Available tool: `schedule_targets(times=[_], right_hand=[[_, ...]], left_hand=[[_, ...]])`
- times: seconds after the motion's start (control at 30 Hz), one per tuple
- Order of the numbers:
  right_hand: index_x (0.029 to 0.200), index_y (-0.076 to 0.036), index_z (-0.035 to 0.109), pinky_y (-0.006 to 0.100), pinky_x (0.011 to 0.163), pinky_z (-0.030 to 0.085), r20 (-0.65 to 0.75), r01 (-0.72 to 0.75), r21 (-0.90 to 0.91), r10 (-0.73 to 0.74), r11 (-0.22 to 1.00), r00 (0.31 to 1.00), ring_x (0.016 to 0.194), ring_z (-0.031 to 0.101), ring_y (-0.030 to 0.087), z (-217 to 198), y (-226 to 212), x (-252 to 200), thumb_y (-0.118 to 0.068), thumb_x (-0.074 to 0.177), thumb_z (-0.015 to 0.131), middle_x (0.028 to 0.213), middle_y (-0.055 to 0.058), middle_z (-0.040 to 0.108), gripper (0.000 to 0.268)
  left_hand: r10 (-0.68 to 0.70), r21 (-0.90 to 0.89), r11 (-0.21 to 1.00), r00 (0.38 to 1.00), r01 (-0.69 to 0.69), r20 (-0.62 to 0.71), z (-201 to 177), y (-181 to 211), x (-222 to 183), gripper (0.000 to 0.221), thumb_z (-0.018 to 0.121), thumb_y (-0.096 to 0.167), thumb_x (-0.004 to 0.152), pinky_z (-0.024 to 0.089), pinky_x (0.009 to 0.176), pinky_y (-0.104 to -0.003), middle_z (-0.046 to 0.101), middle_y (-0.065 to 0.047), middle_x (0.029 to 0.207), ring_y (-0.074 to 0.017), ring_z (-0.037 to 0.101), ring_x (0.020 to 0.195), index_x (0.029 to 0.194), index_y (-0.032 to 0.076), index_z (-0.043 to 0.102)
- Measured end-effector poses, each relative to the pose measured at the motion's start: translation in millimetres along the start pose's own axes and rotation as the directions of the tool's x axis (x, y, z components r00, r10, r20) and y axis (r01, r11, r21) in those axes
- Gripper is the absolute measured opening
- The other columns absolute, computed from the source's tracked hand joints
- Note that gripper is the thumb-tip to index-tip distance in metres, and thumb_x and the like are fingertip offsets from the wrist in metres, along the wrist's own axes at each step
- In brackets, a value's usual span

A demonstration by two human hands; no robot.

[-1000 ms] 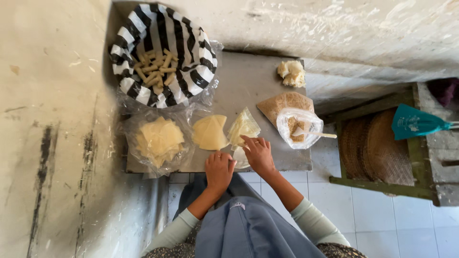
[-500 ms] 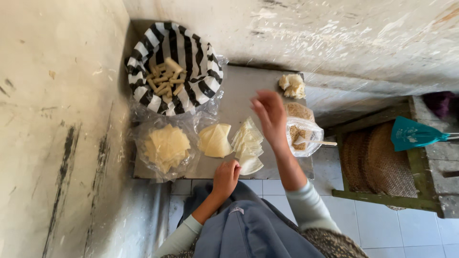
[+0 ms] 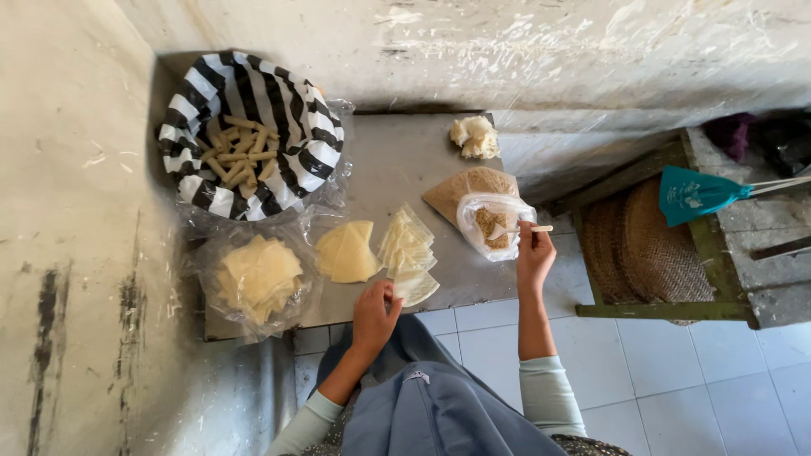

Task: The person fills small square plastic sheets with a spoonful of filling from a bag and folds them into triangular shapes.

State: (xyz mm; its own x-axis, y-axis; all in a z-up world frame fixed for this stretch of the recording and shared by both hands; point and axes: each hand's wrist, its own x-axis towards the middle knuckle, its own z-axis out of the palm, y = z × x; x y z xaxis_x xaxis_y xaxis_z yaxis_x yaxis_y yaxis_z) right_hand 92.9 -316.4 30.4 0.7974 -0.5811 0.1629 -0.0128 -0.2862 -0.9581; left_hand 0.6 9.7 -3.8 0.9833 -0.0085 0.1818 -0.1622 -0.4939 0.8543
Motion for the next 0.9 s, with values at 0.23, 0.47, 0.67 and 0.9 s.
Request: schedule_targets(times=[0.23, 0.47, 0.67, 0.9], right_hand=[[0.104, 0.000, 0.072, 0.021, 0.054, 0.032, -0.141, 0.088, 0.044, -0.081, 0.995, 0.987, 0.064, 0.042, 0.003, -12, 3, -11, -0.020, 0.110, 0.061, 0.077, -0.003, 0.059, 0.023], [0.104, -0.001, 0.072, 0.021, 0.057, 0.037, -0.129, 0.227, -0.102, -0.239, 0.969, 0.962, 0.068, 0.045, 0.003, -18, -5, -22, -0.019, 0.111, 0.059, 0.080, -0.002, 0.060, 0.023], [0.100, -0.004, 0.071, 0.019, 0.055, 0.034, -0.176, -0.081, 0.299, 0.139, 0.951, 0.974, 0.064, 0.042, 0.002, -21, -18, -27, -0.025, 0.111, 0.057, 0.075, -0.005, 0.054, 0.028], [0.100, -0.003, 0.070, 0.020, 0.056, 0.036, -0.011, -0.170, 0.552, 0.210, 0.816, 0.978, 0.064, 0.047, 0.005, -20, -24, -65, -0.026, 0.109, 0.060, 0.075, -0.002, 0.057, 0.027]], left_hand=[[0.009, 0.052, 0.999, 0.999, -0.007, -0.041, 2, 5, -2, 0.025, 0.075, 0.014, 0.084, 0.046, 0.077, -0.046, 0.062, -0.010, 0.083, -0.0326, 0.060, 0.082, 0.099, 0.005, 0.058], [0.000, 0.050, 0.999, 0.997, 0.004, -0.078, 3, 4, -3, 0.023, 0.072, 0.013, 0.088, 0.047, 0.079, -0.045, 0.063, -0.012, 0.086, -0.0325, 0.062, 0.084, 0.104, 0.004, 0.058], [0.055, 0.092, 0.995, 0.996, -0.049, -0.069, 3, 2, -3, 0.031, 0.075, 0.015, 0.084, 0.047, 0.080, -0.046, 0.062, -0.011, 0.086, -0.0326, 0.060, 0.086, 0.108, 0.004, 0.059], [0.087, 0.136, 0.987, 0.995, -0.080, -0.049, 5, 1, -8, 0.036, 0.075, 0.013, 0.084, 0.044, 0.084, -0.047, 0.061, -0.010, 0.089, -0.0314, 0.058, 0.090, 0.114, 0.004, 0.058]])
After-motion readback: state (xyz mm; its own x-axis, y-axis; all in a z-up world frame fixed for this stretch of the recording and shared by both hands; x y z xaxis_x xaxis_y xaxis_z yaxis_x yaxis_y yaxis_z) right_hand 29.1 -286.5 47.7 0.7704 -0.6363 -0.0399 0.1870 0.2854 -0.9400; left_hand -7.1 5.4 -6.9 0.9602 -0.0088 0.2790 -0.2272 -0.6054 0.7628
